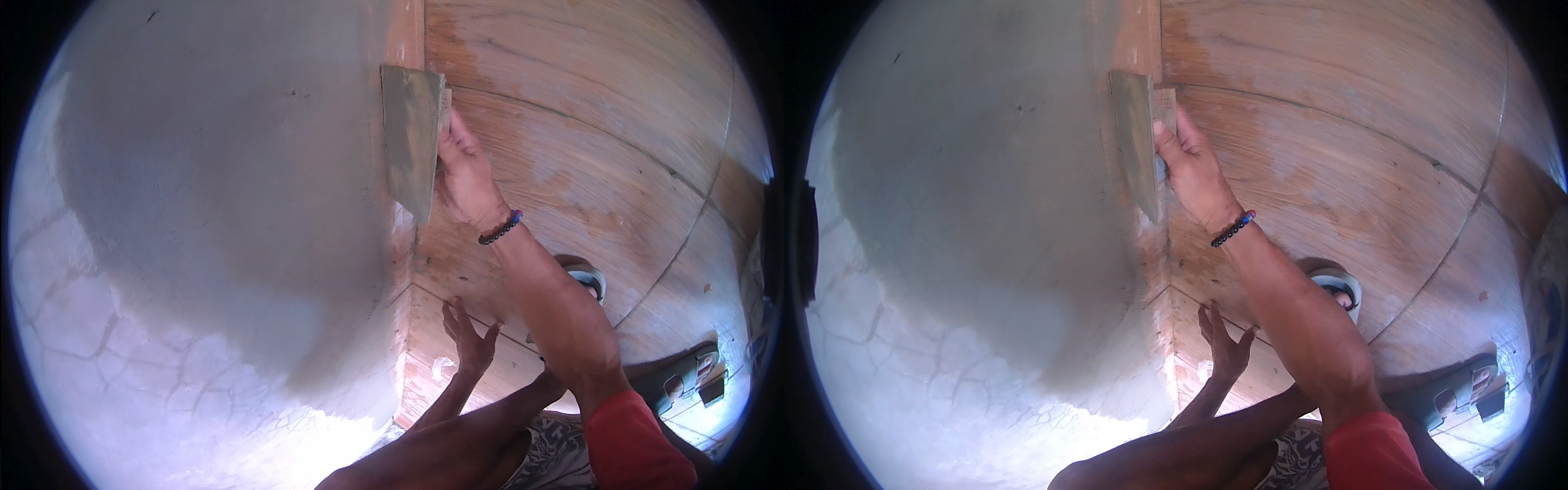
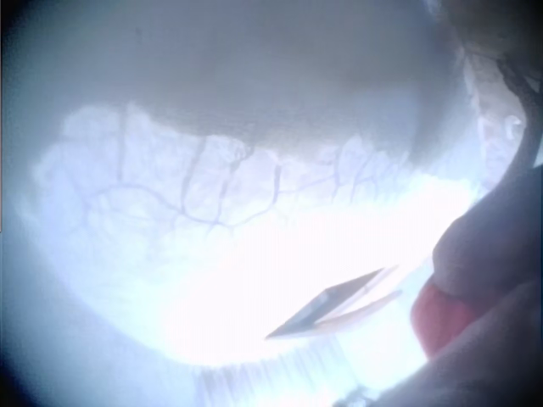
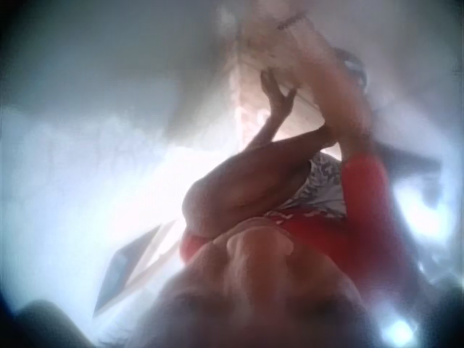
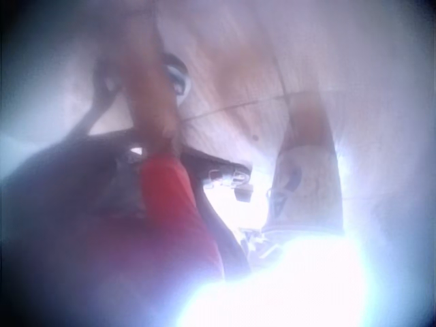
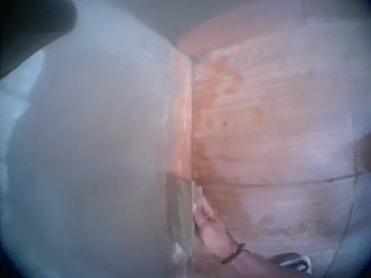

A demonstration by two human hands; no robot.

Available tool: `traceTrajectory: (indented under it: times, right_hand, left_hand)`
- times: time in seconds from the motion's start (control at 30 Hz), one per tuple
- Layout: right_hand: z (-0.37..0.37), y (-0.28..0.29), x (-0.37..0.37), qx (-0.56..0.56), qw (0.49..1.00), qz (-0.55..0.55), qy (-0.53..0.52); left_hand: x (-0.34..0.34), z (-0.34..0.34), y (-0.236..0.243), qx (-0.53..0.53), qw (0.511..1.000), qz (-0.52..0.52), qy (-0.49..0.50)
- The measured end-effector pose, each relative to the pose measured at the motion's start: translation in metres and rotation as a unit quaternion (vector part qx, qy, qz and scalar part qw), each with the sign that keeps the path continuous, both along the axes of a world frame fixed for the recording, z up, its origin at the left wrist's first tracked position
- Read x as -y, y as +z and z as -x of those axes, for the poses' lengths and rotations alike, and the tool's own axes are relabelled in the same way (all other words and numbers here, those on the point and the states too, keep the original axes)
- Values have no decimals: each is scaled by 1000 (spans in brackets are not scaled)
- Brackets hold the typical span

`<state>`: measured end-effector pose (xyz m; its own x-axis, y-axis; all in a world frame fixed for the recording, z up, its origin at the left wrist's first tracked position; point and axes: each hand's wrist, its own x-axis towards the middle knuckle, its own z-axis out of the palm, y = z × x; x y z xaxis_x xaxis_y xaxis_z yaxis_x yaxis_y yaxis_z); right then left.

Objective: The person scoops plaster from a bucket using a trowel and applies it to a wall. They smooth the plaster on the wall surface, repeatedly loading the tool and spreading the material to cover the existing cracks.

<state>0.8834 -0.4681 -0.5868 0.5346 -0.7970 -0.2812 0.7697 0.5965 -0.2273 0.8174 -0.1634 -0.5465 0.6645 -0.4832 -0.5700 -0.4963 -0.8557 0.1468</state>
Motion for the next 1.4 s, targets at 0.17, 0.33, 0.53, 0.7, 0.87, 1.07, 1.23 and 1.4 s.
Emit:
traceTrajectory:
  times: [0.17, 0.33, 0.53, 0.7, 0.87, 1.07, 1.23, 1.4]
  right_hand:
    - [0, 9, -7, -38, 999, 27, 10]
    - [3, 19, -22, -40, 999, 37, 6]
    - [4, 10, -42, -38, 997, -59, 14]
    - [7, 0, -15, 32, 997, -67, 7]
    - [-2, 10, -18, -12, 1000, -20, -14]
    - [1, 23, -24, -29, 1000, 10, -3]
    - [0, 29, -30, -19, 1000, 4, 0]
    - [1, 27, -40, -47, 999, 24, 1]
  left_hand:
    - [-7, -2, -3, 14, 1000, 9, -21]
    - [-8, -1, -2, 16, 999, 16, -30]
    - [-8, -1, -3, 8, 1000, 17, -12]
    - [-8, -3, -3, 7, 999, 29, -24]
    - [-7, -1, -2, 7, 1000, 18, -17]
    - [-9, -1, -5, 13, 1000, 13, -12]
    - [-11, -2, -6, -1, 999, 34, -8]
    - [-10, -1, -7, 4, 999, 46, -20]
